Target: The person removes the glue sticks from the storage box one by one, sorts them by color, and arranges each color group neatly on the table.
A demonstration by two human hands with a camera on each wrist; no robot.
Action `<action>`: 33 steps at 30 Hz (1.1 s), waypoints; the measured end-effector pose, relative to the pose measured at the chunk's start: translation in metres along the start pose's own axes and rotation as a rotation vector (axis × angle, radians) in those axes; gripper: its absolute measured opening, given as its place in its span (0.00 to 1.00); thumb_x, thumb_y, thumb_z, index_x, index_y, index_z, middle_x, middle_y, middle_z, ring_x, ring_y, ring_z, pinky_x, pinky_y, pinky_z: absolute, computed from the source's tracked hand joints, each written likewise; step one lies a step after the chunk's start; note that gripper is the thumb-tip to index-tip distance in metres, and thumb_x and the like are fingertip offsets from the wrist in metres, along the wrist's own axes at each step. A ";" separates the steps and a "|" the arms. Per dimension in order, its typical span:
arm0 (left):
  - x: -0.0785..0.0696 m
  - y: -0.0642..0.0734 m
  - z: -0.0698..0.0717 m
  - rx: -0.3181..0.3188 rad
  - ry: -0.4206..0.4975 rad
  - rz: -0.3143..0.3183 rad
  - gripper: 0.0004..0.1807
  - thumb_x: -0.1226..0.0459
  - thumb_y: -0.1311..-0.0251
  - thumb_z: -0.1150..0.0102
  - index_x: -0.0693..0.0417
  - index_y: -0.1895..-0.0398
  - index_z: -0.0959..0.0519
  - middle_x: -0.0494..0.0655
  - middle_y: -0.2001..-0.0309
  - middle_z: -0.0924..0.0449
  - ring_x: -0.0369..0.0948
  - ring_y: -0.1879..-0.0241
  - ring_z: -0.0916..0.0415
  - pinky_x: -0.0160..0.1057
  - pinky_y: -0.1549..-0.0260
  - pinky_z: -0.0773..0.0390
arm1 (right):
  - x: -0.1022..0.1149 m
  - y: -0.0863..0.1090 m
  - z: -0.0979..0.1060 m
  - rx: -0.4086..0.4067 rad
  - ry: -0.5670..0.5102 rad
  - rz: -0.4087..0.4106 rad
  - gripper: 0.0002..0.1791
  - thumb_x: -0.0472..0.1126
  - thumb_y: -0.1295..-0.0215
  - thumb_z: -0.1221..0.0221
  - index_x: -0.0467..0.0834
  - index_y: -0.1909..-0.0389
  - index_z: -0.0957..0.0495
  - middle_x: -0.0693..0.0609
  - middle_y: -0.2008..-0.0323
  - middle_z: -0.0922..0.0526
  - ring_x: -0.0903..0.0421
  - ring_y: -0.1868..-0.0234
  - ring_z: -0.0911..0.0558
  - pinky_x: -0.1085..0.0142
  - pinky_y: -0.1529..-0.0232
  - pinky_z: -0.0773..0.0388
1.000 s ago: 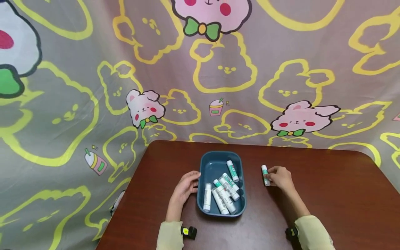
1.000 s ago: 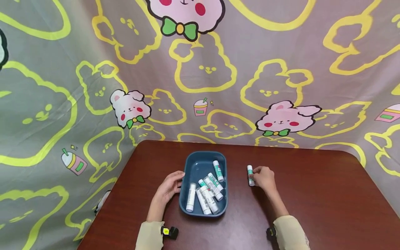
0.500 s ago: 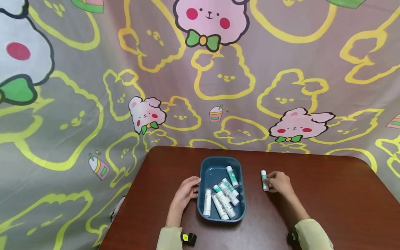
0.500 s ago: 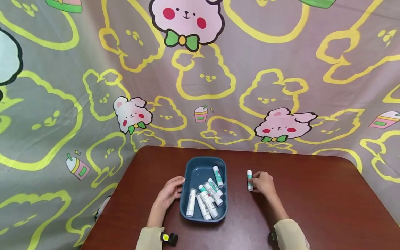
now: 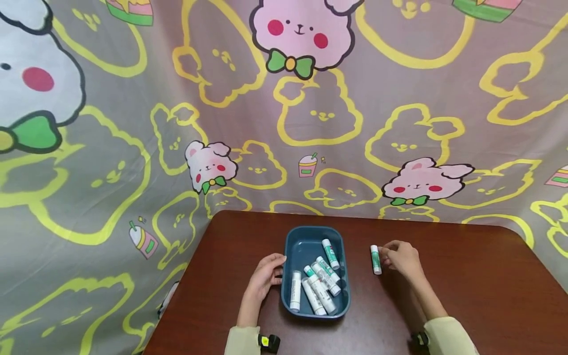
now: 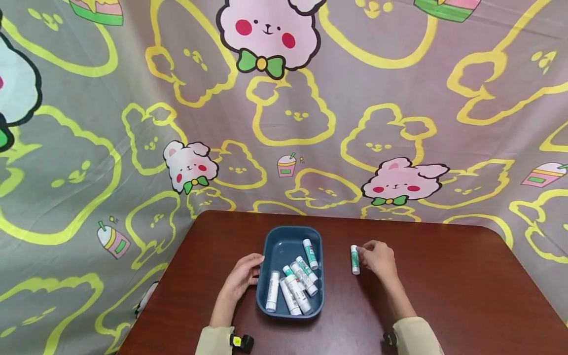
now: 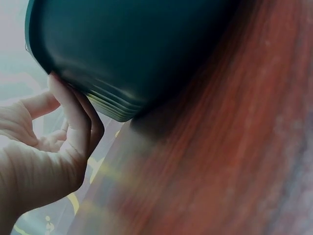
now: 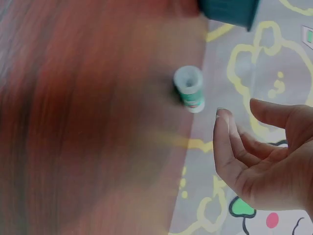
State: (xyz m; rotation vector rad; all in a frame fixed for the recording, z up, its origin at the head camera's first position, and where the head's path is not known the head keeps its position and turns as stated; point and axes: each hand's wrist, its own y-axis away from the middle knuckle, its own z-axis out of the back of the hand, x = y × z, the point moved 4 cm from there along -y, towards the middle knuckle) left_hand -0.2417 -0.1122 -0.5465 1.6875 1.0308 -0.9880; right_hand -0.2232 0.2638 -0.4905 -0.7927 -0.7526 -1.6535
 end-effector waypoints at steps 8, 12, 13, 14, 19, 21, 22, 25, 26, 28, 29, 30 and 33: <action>0.000 0.004 0.001 -0.014 -0.012 -0.014 0.05 0.66 0.28 0.43 0.55 0.64 0.24 0.41 0.71 0.23 0.33 0.75 0.23 0.31 0.78 0.22 | 0.018 0.014 -0.001 0.029 -0.071 0.009 0.19 0.41 0.26 0.39 0.25 0.52 0.20 0.42 0.70 0.14 0.55 0.73 0.16 0.64 0.71 0.16; -0.001 0.004 0.001 -0.020 -0.007 -0.029 0.05 0.65 0.29 0.42 0.56 0.63 0.23 0.41 0.71 0.23 0.34 0.75 0.23 0.32 0.78 0.22 | 0.032 0.017 -0.004 0.052 -0.081 0.025 0.20 0.43 0.25 0.38 0.27 0.51 0.20 0.45 0.72 0.16 0.53 0.72 0.16 0.62 0.70 0.16; -0.001 0.005 0.001 -0.020 -0.005 -0.032 0.05 0.65 0.29 0.42 0.57 0.63 0.23 0.41 0.71 0.23 0.34 0.75 0.23 0.32 0.78 0.22 | 0.036 0.018 -0.005 0.053 -0.075 0.034 0.20 0.44 0.25 0.38 0.27 0.51 0.20 0.45 0.73 0.16 0.53 0.72 0.17 0.62 0.71 0.16; -0.001 0.005 0.000 -0.023 -0.004 -0.030 0.05 0.65 0.29 0.42 0.57 0.63 0.23 0.42 0.71 0.23 0.34 0.75 0.23 0.32 0.78 0.22 | 0.039 0.018 -0.006 0.050 -0.065 0.042 0.20 0.44 0.25 0.38 0.27 0.51 0.19 0.46 0.73 0.16 0.53 0.73 0.16 0.62 0.71 0.17; -0.002 0.006 -0.002 -0.034 -0.008 -0.029 0.05 0.65 0.29 0.42 0.57 0.63 0.23 0.42 0.70 0.22 0.34 0.75 0.23 0.32 0.77 0.22 | 0.049 0.021 -0.015 0.055 -0.060 0.079 0.18 0.42 0.25 0.38 0.28 0.52 0.19 0.43 0.71 0.14 0.49 0.72 0.14 0.63 0.72 0.19; -0.003 0.006 -0.002 -0.036 -0.012 -0.031 0.05 0.65 0.29 0.42 0.58 0.63 0.24 0.41 0.70 0.23 0.34 0.75 0.23 0.32 0.78 0.22 | 0.051 0.021 -0.021 0.062 -0.073 0.085 0.17 0.42 0.25 0.38 0.28 0.52 0.19 0.42 0.71 0.14 0.48 0.72 0.14 0.63 0.71 0.18; -0.003 0.006 -0.002 -0.040 -0.009 -0.027 0.05 0.65 0.29 0.42 0.58 0.63 0.24 0.41 0.70 0.22 0.34 0.75 0.23 0.32 0.78 0.22 | 0.052 0.021 -0.023 0.065 -0.086 0.086 0.17 0.41 0.25 0.38 0.28 0.52 0.19 0.40 0.70 0.14 0.47 0.71 0.14 0.63 0.70 0.17; -0.003 0.006 -0.002 -0.042 -0.008 -0.024 0.05 0.65 0.29 0.42 0.58 0.63 0.24 0.41 0.70 0.23 0.34 0.75 0.23 0.32 0.78 0.22 | 0.058 0.021 -0.032 0.066 -0.117 0.097 0.15 0.39 0.26 0.38 0.28 0.53 0.19 0.37 0.69 0.14 0.44 0.70 0.12 0.62 0.69 0.15; -0.003 0.005 -0.002 -0.042 -0.009 -0.022 0.05 0.65 0.29 0.42 0.58 0.63 0.23 0.42 0.71 0.23 0.34 0.76 0.23 0.32 0.78 0.22 | 0.060 0.021 -0.035 0.066 -0.122 0.102 0.14 0.38 0.27 0.38 0.28 0.53 0.19 0.37 0.69 0.14 0.44 0.70 0.12 0.62 0.70 0.14; -0.003 0.005 -0.002 -0.043 -0.006 -0.019 0.05 0.65 0.29 0.42 0.58 0.63 0.23 0.42 0.71 0.23 0.34 0.76 0.23 0.32 0.78 0.22 | 0.064 0.021 -0.041 0.071 -0.140 0.111 0.13 0.36 0.27 0.37 0.28 0.54 0.19 0.38 0.69 0.14 0.44 0.70 0.12 0.61 0.69 0.14; -0.003 0.005 -0.002 -0.042 -0.007 -0.020 0.05 0.65 0.29 0.42 0.58 0.63 0.23 0.42 0.71 0.23 0.34 0.76 0.23 0.32 0.78 0.22 | 0.067 0.021 -0.044 0.078 -0.148 0.122 0.12 0.36 0.28 0.37 0.28 0.54 0.19 0.38 0.69 0.14 0.44 0.70 0.12 0.61 0.69 0.14; -0.003 0.005 -0.002 -0.041 -0.007 -0.021 0.05 0.65 0.29 0.42 0.58 0.63 0.23 0.42 0.71 0.23 0.33 0.76 0.24 0.32 0.78 0.23 | 0.069 0.021 -0.047 0.086 -0.156 0.133 0.11 0.35 0.28 0.37 0.28 0.55 0.19 0.38 0.69 0.14 0.44 0.70 0.12 0.60 0.69 0.14; -0.003 0.005 -0.002 -0.037 -0.005 -0.024 0.05 0.64 0.29 0.41 0.57 0.63 0.23 0.41 0.71 0.23 0.34 0.76 0.23 0.32 0.78 0.23 | 0.074 0.020 -0.057 0.103 -0.186 0.156 0.10 0.33 0.28 0.38 0.28 0.55 0.19 0.38 0.67 0.14 0.45 0.71 0.12 0.58 0.68 0.13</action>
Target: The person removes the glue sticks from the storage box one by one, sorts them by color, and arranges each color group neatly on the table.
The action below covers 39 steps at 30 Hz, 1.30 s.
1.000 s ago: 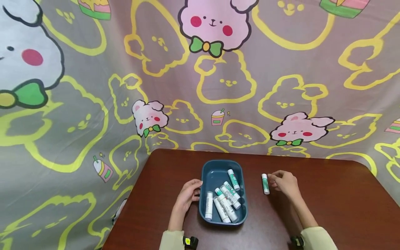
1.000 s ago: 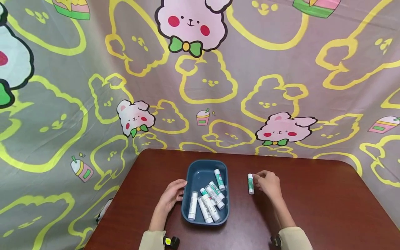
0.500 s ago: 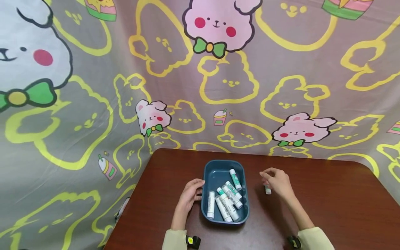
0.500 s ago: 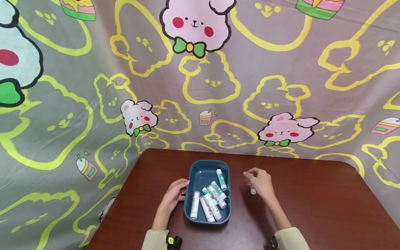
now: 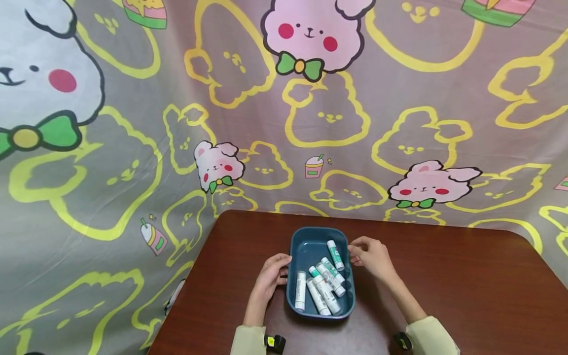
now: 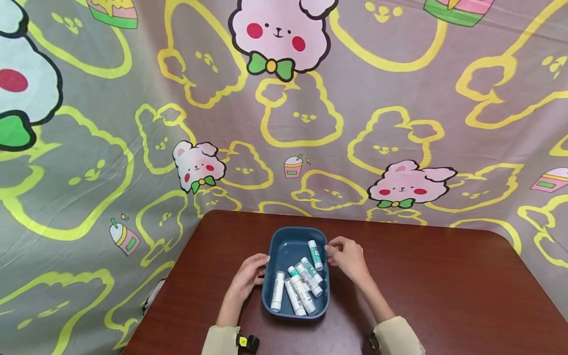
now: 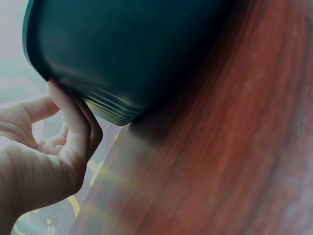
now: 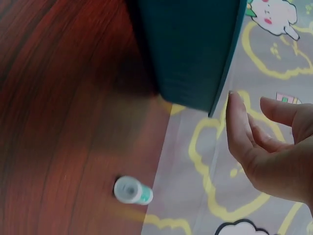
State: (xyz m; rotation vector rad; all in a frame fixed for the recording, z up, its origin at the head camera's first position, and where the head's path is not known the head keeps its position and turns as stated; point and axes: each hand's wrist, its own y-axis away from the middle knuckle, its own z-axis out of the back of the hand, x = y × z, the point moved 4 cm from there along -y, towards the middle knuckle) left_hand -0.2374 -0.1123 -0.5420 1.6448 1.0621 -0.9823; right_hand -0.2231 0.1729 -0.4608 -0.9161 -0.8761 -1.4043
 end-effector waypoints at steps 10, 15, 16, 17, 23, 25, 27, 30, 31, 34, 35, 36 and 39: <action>0.001 0.000 -0.003 0.012 -0.002 0.009 0.05 0.63 0.29 0.41 0.52 0.64 0.23 0.41 0.70 0.23 0.34 0.75 0.23 0.32 0.78 0.23 | 0.007 -0.006 -0.025 0.056 0.010 0.037 0.12 0.32 0.28 0.38 0.26 0.51 0.21 0.34 0.63 0.14 0.41 0.68 0.11 0.56 0.66 0.13; 0.001 0.002 -0.004 0.049 -0.001 -0.027 0.05 0.62 0.30 0.41 0.49 0.66 0.24 0.40 0.70 0.22 0.33 0.74 0.22 0.32 0.77 0.22 | 0.006 -0.010 -0.033 0.065 0.063 0.026 0.14 0.34 0.28 0.39 0.27 0.49 0.22 0.38 0.65 0.13 0.43 0.67 0.11 0.54 0.65 0.14; 0.000 0.002 -0.004 0.065 0.001 -0.045 0.05 0.62 0.30 0.41 0.49 0.66 0.24 0.39 0.70 0.22 0.33 0.74 0.21 0.31 0.76 0.22 | 0.006 -0.010 -0.034 0.065 0.080 0.027 0.14 0.34 0.28 0.38 0.27 0.48 0.22 0.39 0.65 0.13 0.43 0.67 0.11 0.55 0.65 0.15; 0.000 0.003 -0.004 0.073 0.000 -0.057 0.05 0.62 0.30 0.41 0.49 0.66 0.23 0.39 0.70 0.22 0.32 0.74 0.22 0.31 0.76 0.22 | 0.007 -0.011 -0.036 0.066 0.098 0.031 0.15 0.34 0.28 0.38 0.27 0.48 0.22 0.40 0.65 0.13 0.44 0.68 0.12 0.55 0.66 0.15; -0.001 0.001 -0.002 0.040 -0.009 -0.027 0.06 0.63 0.29 0.42 0.51 0.66 0.24 0.40 0.71 0.23 0.33 0.75 0.22 0.31 0.77 0.23 | 0.012 -0.016 -0.047 0.080 0.212 0.039 0.19 0.39 0.27 0.38 0.28 0.44 0.23 0.40 0.59 0.14 0.45 0.59 0.15 0.52 0.61 0.18; -0.001 0.001 -0.002 0.020 -0.006 -0.006 0.05 0.63 0.29 0.42 0.51 0.65 0.24 0.41 0.71 0.22 0.34 0.75 0.22 0.32 0.78 0.22 | 0.013 -0.017 -0.052 0.096 0.236 0.023 0.21 0.40 0.26 0.39 0.27 0.42 0.24 0.38 0.55 0.15 0.42 0.54 0.16 0.50 0.57 0.19; 0.001 -0.001 -0.001 0.012 -0.007 0.007 0.05 0.64 0.28 0.42 0.52 0.65 0.24 0.41 0.71 0.22 0.34 0.75 0.22 0.32 0.78 0.22 | 0.012 -0.018 -0.056 0.108 0.256 0.010 0.22 0.40 0.25 0.40 0.27 0.41 0.26 0.35 0.52 0.16 0.39 0.50 0.17 0.47 0.54 0.19; 0.001 -0.001 -0.001 0.010 -0.007 0.008 0.05 0.64 0.29 0.42 0.53 0.65 0.24 0.41 0.71 0.22 0.33 0.75 0.22 0.32 0.78 0.23 | 0.012 -0.019 -0.062 0.115 0.289 0.011 0.23 0.40 0.25 0.40 0.26 0.41 0.27 0.33 0.50 0.17 0.37 0.49 0.18 0.46 0.52 0.20; 0.001 -0.001 -0.001 0.011 -0.009 0.008 0.05 0.64 0.29 0.42 0.53 0.65 0.24 0.41 0.72 0.22 0.33 0.75 0.22 0.32 0.78 0.23 | 0.012 -0.020 -0.064 0.113 0.302 0.014 0.23 0.40 0.25 0.40 0.26 0.41 0.27 0.32 0.50 0.17 0.37 0.49 0.18 0.46 0.52 0.20; 0.000 -0.001 0.000 0.008 -0.011 0.007 0.05 0.65 0.29 0.43 0.55 0.64 0.24 0.42 0.72 0.22 0.34 0.75 0.22 0.32 0.78 0.23 | 0.011 -0.021 -0.069 0.121 0.323 0.018 0.24 0.39 0.25 0.41 0.24 0.38 0.29 0.30 0.48 0.18 0.37 0.50 0.17 0.47 0.53 0.20; 0.000 0.000 0.000 0.007 -0.011 0.006 0.05 0.65 0.29 0.43 0.56 0.63 0.24 0.42 0.72 0.21 0.34 0.75 0.22 0.32 0.78 0.23 | 0.010 -0.022 -0.071 0.125 0.327 0.019 0.25 0.39 0.24 0.41 0.24 0.37 0.31 0.29 0.47 0.19 0.36 0.49 0.18 0.47 0.53 0.20; 0.000 0.000 0.001 0.006 -0.010 0.005 0.05 0.65 0.29 0.43 0.57 0.63 0.24 0.42 0.72 0.21 0.34 0.75 0.22 0.32 0.78 0.23 | 0.010 -0.023 -0.072 0.132 0.325 0.018 0.26 0.38 0.24 0.41 0.23 0.36 0.32 0.28 0.46 0.20 0.36 0.49 0.18 0.47 0.54 0.20; 0.000 0.001 0.001 0.006 -0.008 0.001 0.05 0.65 0.29 0.42 0.59 0.62 0.24 0.42 0.71 0.21 0.34 0.74 0.22 0.33 0.77 0.22 | 0.009 -0.024 -0.076 0.143 0.332 0.024 0.28 0.36 0.24 0.42 0.22 0.34 0.35 0.25 0.42 0.23 0.33 0.45 0.20 0.46 0.52 0.20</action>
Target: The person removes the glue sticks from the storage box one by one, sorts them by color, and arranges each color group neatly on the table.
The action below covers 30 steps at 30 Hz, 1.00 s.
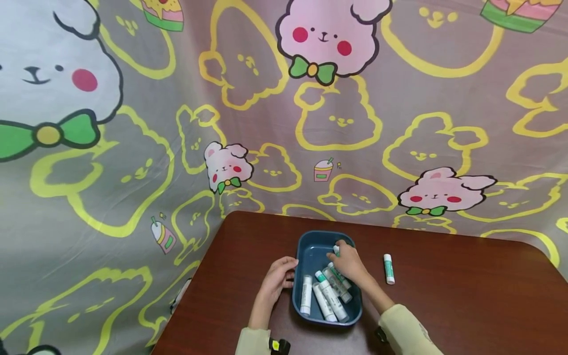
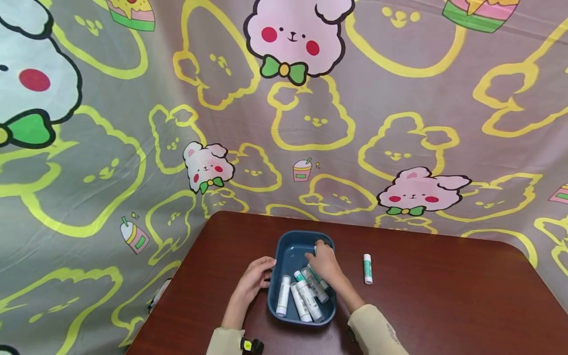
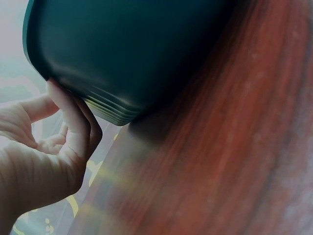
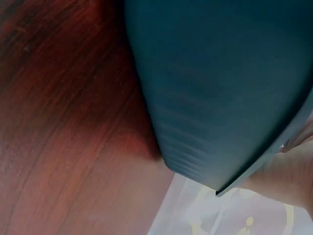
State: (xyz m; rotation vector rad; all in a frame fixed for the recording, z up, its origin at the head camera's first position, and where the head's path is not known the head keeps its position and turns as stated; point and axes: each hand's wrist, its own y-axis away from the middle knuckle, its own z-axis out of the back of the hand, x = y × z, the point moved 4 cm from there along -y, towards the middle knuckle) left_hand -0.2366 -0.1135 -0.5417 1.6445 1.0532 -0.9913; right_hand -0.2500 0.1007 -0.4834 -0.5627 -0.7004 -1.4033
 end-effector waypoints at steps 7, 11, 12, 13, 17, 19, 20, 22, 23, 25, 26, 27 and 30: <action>-0.001 0.002 0.000 -0.003 0.004 0.000 0.06 0.63 0.29 0.41 0.57 0.62 0.23 0.42 0.71 0.21 0.34 0.74 0.22 0.33 0.77 0.23 | -0.002 -0.006 -0.008 0.031 0.036 0.039 0.29 0.33 0.27 0.39 0.20 0.34 0.36 0.28 0.53 0.18 0.44 0.66 0.18 0.54 0.66 0.22; -0.001 0.002 0.000 0.001 0.010 -0.009 0.06 0.63 0.29 0.41 0.58 0.61 0.23 0.43 0.70 0.21 0.35 0.74 0.22 0.33 0.77 0.23 | -0.002 -0.008 -0.012 0.035 0.089 0.089 0.26 0.30 0.30 0.38 0.20 0.38 0.32 0.30 0.54 0.19 0.50 0.65 0.20 0.56 0.65 0.22; -0.001 0.002 0.000 0.000 0.010 -0.009 0.06 0.63 0.29 0.41 0.58 0.61 0.23 0.43 0.70 0.21 0.35 0.74 0.22 0.33 0.77 0.23 | -0.002 -0.009 -0.013 0.039 0.099 0.099 0.23 0.30 0.30 0.38 0.21 0.40 0.30 0.32 0.57 0.19 0.49 0.65 0.21 0.55 0.65 0.22; -0.001 0.002 0.000 -0.002 0.010 -0.007 0.06 0.63 0.29 0.41 0.57 0.61 0.23 0.42 0.70 0.21 0.35 0.74 0.22 0.33 0.77 0.23 | -0.001 -0.009 -0.014 0.043 0.110 0.108 0.21 0.29 0.31 0.38 0.21 0.42 0.29 0.33 0.59 0.20 0.48 0.65 0.21 0.54 0.65 0.22; -0.001 0.003 -0.001 -0.008 0.005 -0.002 0.05 0.63 0.29 0.40 0.55 0.62 0.23 0.43 0.70 0.22 0.35 0.74 0.23 0.33 0.77 0.23 | -0.001 -0.011 -0.016 0.045 0.170 0.140 0.14 0.25 0.33 0.40 0.24 0.48 0.25 0.34 0.59 0.20 0.41 0.58 0.19 0.51 0.62 0.20; 0.000 0.003 -0.001 -0.011 0.002 -0.001 0.05 0.63 0.29 0.40 0.55 0.62 0.23 0.43 0.70 0.21 0.35 0.74 0.22 0.33 0.77 0.23 | -0.002 -0.011 -0.017 0.045 0.192 0.149 0.12 0.23 0.34 0.41 0.26 0.50 0.24 0.35 0.59 0.20 0.41 0.58 0.20 0.52 0.63 0.20; 0.000 0.002 -0.001 -0.012 0.002 -0.002 0.05 0.63 0.29 0.40 0.55 0.62 0.23 0.43 0.70 0.21 0.35 0.74 0.22 0.33 0.77 0.22 | -0.002 -0.012 -0.017 0.046 0.188 0.148 0.09 0.22 0.34 0.42 0.26 0.55 0.24 0.37 0.63 0.22 0.44 0.63 0.21 0.54 0.66 0.22; 0.000 0.002 0.000 -0.014 0.004 -0.001 0.05 0.63 0.29 0.40 0.56 0.62 0.23 0.43 0.70 0.21 0.35 0.74 0.22 0.33 0.77 0.22 | -0.003 -0.012 -0.017 0.048 0.165 0.139 0.04 0.21 0.34 0.43 0.31 0.64 0.27 0.44 0.72 0.28 0.51 0.73 0.29 0.59 0.72 0.31; 0.000 0.002 0.000 -0.015 0.004 -0.001 0.05 0.63 0.29 0.40 0.56 0.61 0.23 0.42 0.71 0.21 0.34 0.74 0.22 0.33 0.77 0.22 | -0.003 -0.013 -0.017 0.051 0.148 0.131 0.09 0.21 0.34 0.43 0.35 0.69 0.30 0.48 0.76 0.34 0.54 0.76 0.35 0.61 0.74 0.36; 0.001 0.002 0.000 -0.016 0.004 -0.003 0.05 0.63 0.29 0.40 0.56 0.61 0.23 0.42 0.71 0.21 0.34 0.74 0.22 0.32 0.77 0.22 | -0.003 -0.013 -0.017 0.062 0.111 0.114 0.20 0.22 0.33 0.42 0.43 0.75 0.39 0.53 0.80 0.45 0.57 0.79 0.45 0.63 0.74 0.44; 0.001 0.002 0.000 -0.016 0.005 -0.004 0.05 0.63 0.29 0.40 0.56 0.61 0.23 0.42 0.71 0.21 0.34 0.74 0.22 0.32 0.77 0.22 | -0.004 -0.013 -0.017 0.064 0.096 0.109 0.23 0.22 0.33 0.42 0.45 0.77 0.42 0.54 0.81 0.48 0.58 0.81 0.47 0.64 0.75 0.45; 0.001 0.002 0.000 -0.016 0.006 -0.004 0.05 0.63 0.29 0.40 0.56 0.61 0.23 0.42 0.71 0.21 0.34 0.75 0.23 0.32 0.77 0.22 | -0.004 -0.013 -0.017 0.066 0.091 0.109 0.25 0.23 0.32 0.41 0.47 0.78 0.43 0.55 0.83 0.48 0.59 0.82 0.47 0.66 0.76 0.45; 0.001 0.002 0.000 -0.014 0.010 -0.002 0.05 0.63 0.29 0.40 0.55 0.62 0.23 0.42 0.71 0.21 0.34 0.75 0.23 0.32 0.77 0.22 | -0.004 -0.013 -0.016 0.071 0.085 0.112 0.28 0.25 0.31 0.40 0.49 0.81 0.45 0.56 0.85 0.49 0.60 0.84 0.47 0.67 0.78 0.45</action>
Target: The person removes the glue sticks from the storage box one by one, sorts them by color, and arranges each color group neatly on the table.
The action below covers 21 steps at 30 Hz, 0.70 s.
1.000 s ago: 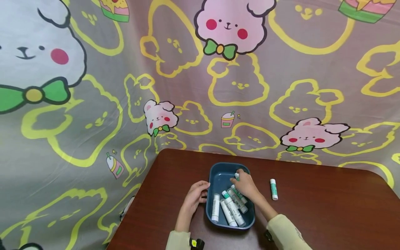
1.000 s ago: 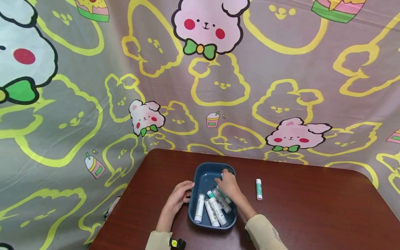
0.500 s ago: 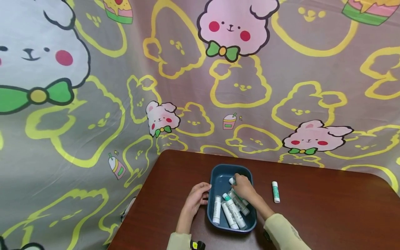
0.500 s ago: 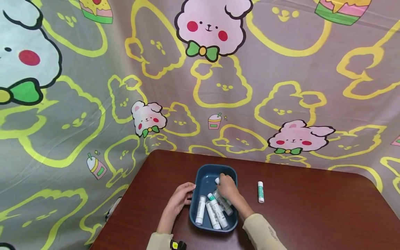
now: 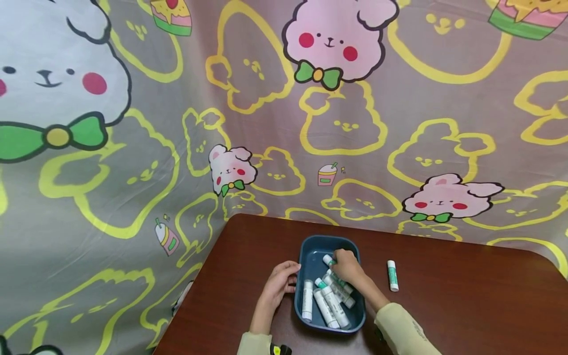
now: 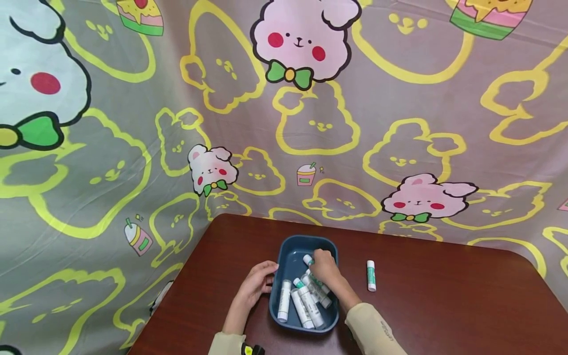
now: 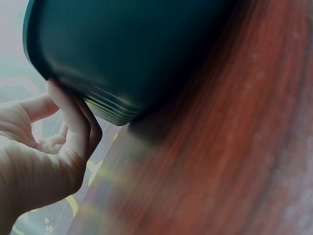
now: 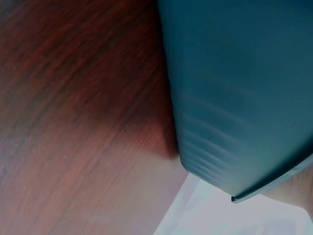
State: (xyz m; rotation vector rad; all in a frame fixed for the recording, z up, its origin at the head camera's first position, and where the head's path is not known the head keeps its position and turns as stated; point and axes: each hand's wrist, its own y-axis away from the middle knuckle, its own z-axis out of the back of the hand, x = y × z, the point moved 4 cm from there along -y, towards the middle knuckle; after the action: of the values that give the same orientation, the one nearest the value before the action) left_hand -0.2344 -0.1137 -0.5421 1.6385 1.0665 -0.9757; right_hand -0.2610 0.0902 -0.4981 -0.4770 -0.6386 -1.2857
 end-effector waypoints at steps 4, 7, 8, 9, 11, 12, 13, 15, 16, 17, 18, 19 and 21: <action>0.000 0.000 0.000 0.008 0.011 0.003 0.05 0.63 0.29 0.40 0.54 0.63 0.23 0.42 0.71 0.22 0.34 0.75 0.23 0.32 0.77 0.23 | -0.001 -0.001 0.000 -0.003 -0.006 0.014 0.28 0.25 0.32 0.39 0.49 0.81 0.45 0.57 0.85 0.50 0.61 0.83 0.48 0.67 0.78 0.46; 0.001 0.000 0.000 0.021 0.026 0.005 0.05 0.64 0.29 0.41 0.54 0.63 0.23 0.42 0.71 0.22 0.34 0.75 0.23 0.32 0.77 0.23 | -0.002 -0.001 0.000 -0.001 -0.016 0.016 0.26 0.26 0.33 0.38 0.48 0.81 0.42 0.57 0.85 0.50 0.61 0.84 0.48 0.66 0.77 0.46; 0.001 0.000 0.000 0.026 0.029 0.005 0.05 0.64 0.29 0.41 0.54 0.63 0.23 0.42 0.71 0.22 0.34 0.75 0.23 0.32 0.77 0.23 | -0.002 -0.001 0.001 -0.007 -0.018 0.018 0.24 0.26 0.33 0.38 0.46 0.80 0.39 0.57 0.85 0.49 0.61 0.84 0.47 0.66 0.77 0.45; 0.001 -0.001 -0.001 0.032 0.033 0.003 0.05 0.64 0.29 0.41 0.54 0.63 0.23 0.42 0.71 0.22 0.34 0.75 0.23 0.32 0.77 0.23 | -0.002 0.000 0.001 -0.014 -0.020 0.021 0.21 0.26 0.34 0.37 0.44 0.80 0.35 0.57 0.86 0.48 0.61 0.84 0.46 0.66 0.78 0.44; 0.002 -0.001 -0.001 0.040 0.040 0.004 0.05 0.64 0.29 0.42 0.53 0.64 0.23 0.42 0.70 0.22 0.34 0.75 0.23 0.32 0.78 0.23 | -0.002 0.000 0.003 -0.025 -0.024 0.019 0.13 0.26 0.35 0.36 0.39 0.76 0.27 0.57 0.86 0.44 0.61 0.84 0.43 0.66 0.77 0.41; 0.002 -0.002 -0.001 0.042 0.042 0.003 0.05 0.64 0.29 0.42 0.53 0.64 0.23 0.42 0.70 0.22 0.34 0.74 0.22 0.32 0.78 0.23 | -0.002 0.001 0.004 -0.029 -0.024 0.021 0.10 0.27 0.35 0.35 0.36 0.74 0.25 0.56 0.86 0.43 0.60 0.84 0.41 0.66 0.77 0.40; 0.002 -0.002 -0.001 0.043 0.043 0.002 0.05 0.64 0.28 0.42 0.53 0.64 0.23 0.42 0.70 0.22 0.34 0.74 0.22 0.32 0.77 0.23 | -0.001 0.001 0.005 -0.036 -0.028 0.021 0.06 0.27 0.36 0.35 0.34 0.71 0.22 0.55 0.86 0.39 0.60 0.84 0.39 0.65 0.76 0.37; 0.003 -0.002 -0.001 0.041 0.043 0.001 0.04 0.64 0.29 0.42 0.53 0.64 0.23 0.42 0.70 0.22 0.34 0.74 0.22 0.32 0.77 0.22 | 0.000 0.002 0.008 -0.050 -0.032 0.023 0.05 0.28 0.36 0.34 0.29 0.63 0.18 0.52 0.82 0.28 0.59 0.81 0.30 0.63 0.75 0.28; 0.003 -0.002 -0.001 0.041 0.044 0.002 0.04 0.64 0.29 0.42 0.53 0.64 0.23 0.42 0.70 0.22 0.34 0.74 0.22 0.32 0.77 0.22 | 0.000 0.002 0.009 -0.058 -0.033 0.024 0.06 0.28 0.37 0.33 0.28 0.62 0.18 0.49 0.79 0.23 0.57 0.79 0.25 0.62 0.73 0.25; 0.003 -0.002 0.000 0.040 0.045 0.002 0.04 0.64 0.29 0.42 0.53 0.64 0.23 0.42 0.70 0.22 0.35 0.74 0.22 0.32 0.77 0.22 | 0.001 0.003 0.011 -0.068 -0.034 0.024 0.09 0.29 0.37 0.33 0.27 0.59 0.17 0.46 0.75 0.18 0.55 0.76 0.21 0.59 0.71 0.21; 0.003 -0.002 0.000 0.040 0.045 0.002 0.04 0.64 0.29 0.42 0.54 0.63 0.23 0.42 0.70 0.22 0.35 0.74 0.22 0.32 0.77 0.22 | 0.002 0.003 0.013 -0.078 -0.039 0.025 0.10 0.29 0.37 0.32 0.26 0.59 0.17 0.44 0.71 0.16 0.52 0.72 0.18 0.57 0.69 0.19; 0.003 -0.002 0.000 0.039 0.043 0.002 0.04 0.64 0.29 0.42 0.54 0.63 0.23 0.42 0.70 0.22 0.35 0.74 0.22 0.32 0.77 0.22 | 0.003 0.003 0.015 -0.092 -0.041 0.023 0.11 0.29 0.38 0.32 0.27 0.56 0.17 0.41 0.67 0.14 0.49 0.67 0.15 0.55 0.65 0.17; 0.002 -0.002 0.001 0.039 0.042 0.003 0.04 0.64 0.28 0.43 0.55 0.62 0.23 0.42 0.70 0.22 0.35 0.74 0.22 0.32 0.77 0.22 | 0.004 0.003 0.019 -0.109 -0.058 0.015 0.11 0.30 0.38 0.31 0.28 0.57 0.17 0.41 0.65 0.14 0.47 0.64 0.14 0.55 0.64 0.16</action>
State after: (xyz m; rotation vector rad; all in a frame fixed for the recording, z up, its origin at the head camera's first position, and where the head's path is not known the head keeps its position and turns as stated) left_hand -0.2355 -0.1138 -0.5449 1.6978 1.0791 -0.9697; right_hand -0.2604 0.1008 -0.4816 -0.6088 -0.6144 -1.3007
